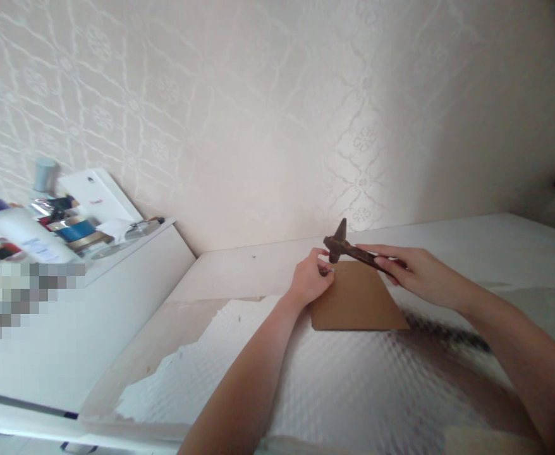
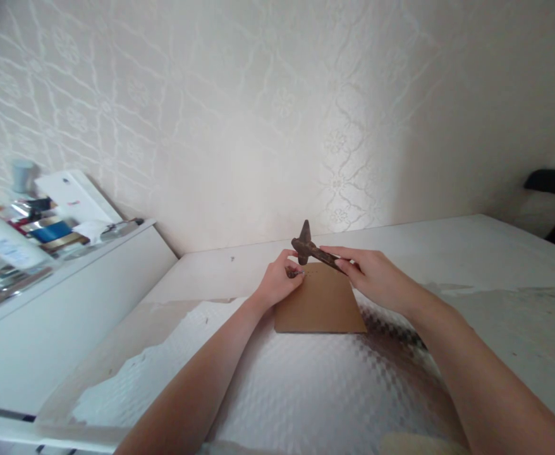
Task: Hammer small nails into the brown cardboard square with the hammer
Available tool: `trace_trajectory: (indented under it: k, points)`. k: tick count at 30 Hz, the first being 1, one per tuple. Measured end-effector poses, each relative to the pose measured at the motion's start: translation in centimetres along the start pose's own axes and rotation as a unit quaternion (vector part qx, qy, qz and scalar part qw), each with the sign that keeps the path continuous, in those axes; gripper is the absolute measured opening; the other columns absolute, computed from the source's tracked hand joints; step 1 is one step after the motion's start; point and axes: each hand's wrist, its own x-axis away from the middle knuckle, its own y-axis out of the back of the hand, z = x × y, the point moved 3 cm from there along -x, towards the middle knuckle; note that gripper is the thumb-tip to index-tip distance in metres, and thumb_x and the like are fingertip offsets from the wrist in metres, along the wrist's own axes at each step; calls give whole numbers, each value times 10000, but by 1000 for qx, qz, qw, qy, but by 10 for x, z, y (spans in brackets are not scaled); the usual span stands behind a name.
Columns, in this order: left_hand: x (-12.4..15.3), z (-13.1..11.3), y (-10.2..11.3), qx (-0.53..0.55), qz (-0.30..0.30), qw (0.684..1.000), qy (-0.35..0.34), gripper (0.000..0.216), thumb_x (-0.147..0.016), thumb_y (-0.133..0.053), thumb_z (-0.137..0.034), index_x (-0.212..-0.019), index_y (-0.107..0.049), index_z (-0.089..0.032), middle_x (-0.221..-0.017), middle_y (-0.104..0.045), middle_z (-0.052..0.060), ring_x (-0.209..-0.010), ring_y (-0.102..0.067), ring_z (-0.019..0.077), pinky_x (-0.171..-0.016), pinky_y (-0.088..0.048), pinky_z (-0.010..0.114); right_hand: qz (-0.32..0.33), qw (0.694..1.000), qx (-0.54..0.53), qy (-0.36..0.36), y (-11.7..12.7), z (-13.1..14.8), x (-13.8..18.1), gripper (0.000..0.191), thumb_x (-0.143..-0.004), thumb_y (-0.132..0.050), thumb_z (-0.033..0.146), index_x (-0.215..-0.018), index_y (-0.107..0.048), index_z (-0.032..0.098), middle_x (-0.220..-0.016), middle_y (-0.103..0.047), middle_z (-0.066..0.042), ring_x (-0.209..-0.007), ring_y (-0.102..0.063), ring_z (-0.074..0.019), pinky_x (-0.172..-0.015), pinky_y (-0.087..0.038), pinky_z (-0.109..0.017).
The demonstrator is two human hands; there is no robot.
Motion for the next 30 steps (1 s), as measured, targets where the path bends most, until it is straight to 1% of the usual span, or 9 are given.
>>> trace_trajectory:
  k: [2, 5, 10, 12, 16, 20, 23, 26, 30]
  points:
    - [0, 0, 0, 0, 0, 1000, -1, 361, -711, -569, -135, -1047, -465, -219, -806, -679, -19, -784, -635, 140, -781, -487, 274, 14, 1000, -9, -1, -1, 0, 0, 481, -896, -329, 394, -1223, -608, 181, -625, -635, -33, -630, -609, -196, -574, -470, -290]
    - [-1, -1, 0, -6, 0, 1000, 0, 350, -713, -573, -148, -1039, -466, -219, -795, -674, -19, -785, -636, 145, -768, -488, 271, 22, 1000, -22, -1, -2, 0, 0, 472, -896, -336, 393, -1221, -610, 188, -714, -676, -46, -718, -634, -212, -608, -485, -303]
    - [-1, -2, 0, -16, 2, 1000, 9, 328, -708, -584, -160, -1011, -470, -212, -787, -667, -18, -770, -632, 146, -748, -490, 266, 25, 999, -35, 14, -5, 0, 0, 446, -899, -345, 361, -1205, -622, 192, -941, -705, -67, -905, -636, -217, -745, -498, -322]
    - [-1, -3, 1, -16, 2, 1000, 11, 318, -713, -588, -174, -1007, -471, -210, -789, -668, -15, -768, -632, 148, -745, -491, 269, 23, 999, -32, 18, -6, 0, 0, 442, -899, -344, 358, -1199, -627, 200, -944, -704, -63, -890, -641, -209, -748, -499, -314]
    - [-1, -1, 0, -8, 2, 1000, 2, 348, -721, -576, -162, -1046, -469, -222, -789, -670, -24, -776, -635, 141, -765, -490, 267, 22, 999, -29, -2, -6, -2, -1, 477, -900, -322, 374, -1223, -612, 177, -779, -694, -57, -746, -645, -205, -630, -498, -295]
    - [0, -1, -1, -13, 2, 1000, -4, 357, -722, -571, -163, -1060, -469, -217, -792, -674, -22, -770, -634, 141, -766, -489, 270, 25, 999, -30, -4, -6, -3, -1, 493, -901, -326, 384, -1239, -600, 152, -693, -668, -51, -670, -625, -197, -593, -480, -287]
    - [0, -1, -1, -12, 6, 1000, 1, 382, -716, -566, -139, -1076, -465, -219, -812, -681, -24, -783, -636, 134, -785, -486, 267, 15, 999, -34, -13, -6, -5, -1, 501, -907, -321, 386, -1264, -579, 147, -710, -671, -53, -676, -624, -193, -598, -477, -284]
    - [0, -2, 0, -16, 8, 1000, 5, 369, -715, -574, -153, -1064, -472, -219, -815, -682, -23, -790, -637, 138, -788, -486, 271, 22, 999, -31, -7, -7, -5, -1, 486, -909, -326, 386, -1241, -598, 159, -769, -687, -58, -683, -625, -188, -599, -479, -283]
    - [-1, -2, 0, -9, 13, 1000, -1, 377, -711, -560, -136, -1066, -467, -219, -821, -685, -22, -794, -634, 137, -796, -482, 273, 13, 999, -39, -12, -7, -7, -1, 480, -910, -333, 384, -1241, -595, 156, -881, -707, -77, -762, -641, -200, -631, -496, -291]
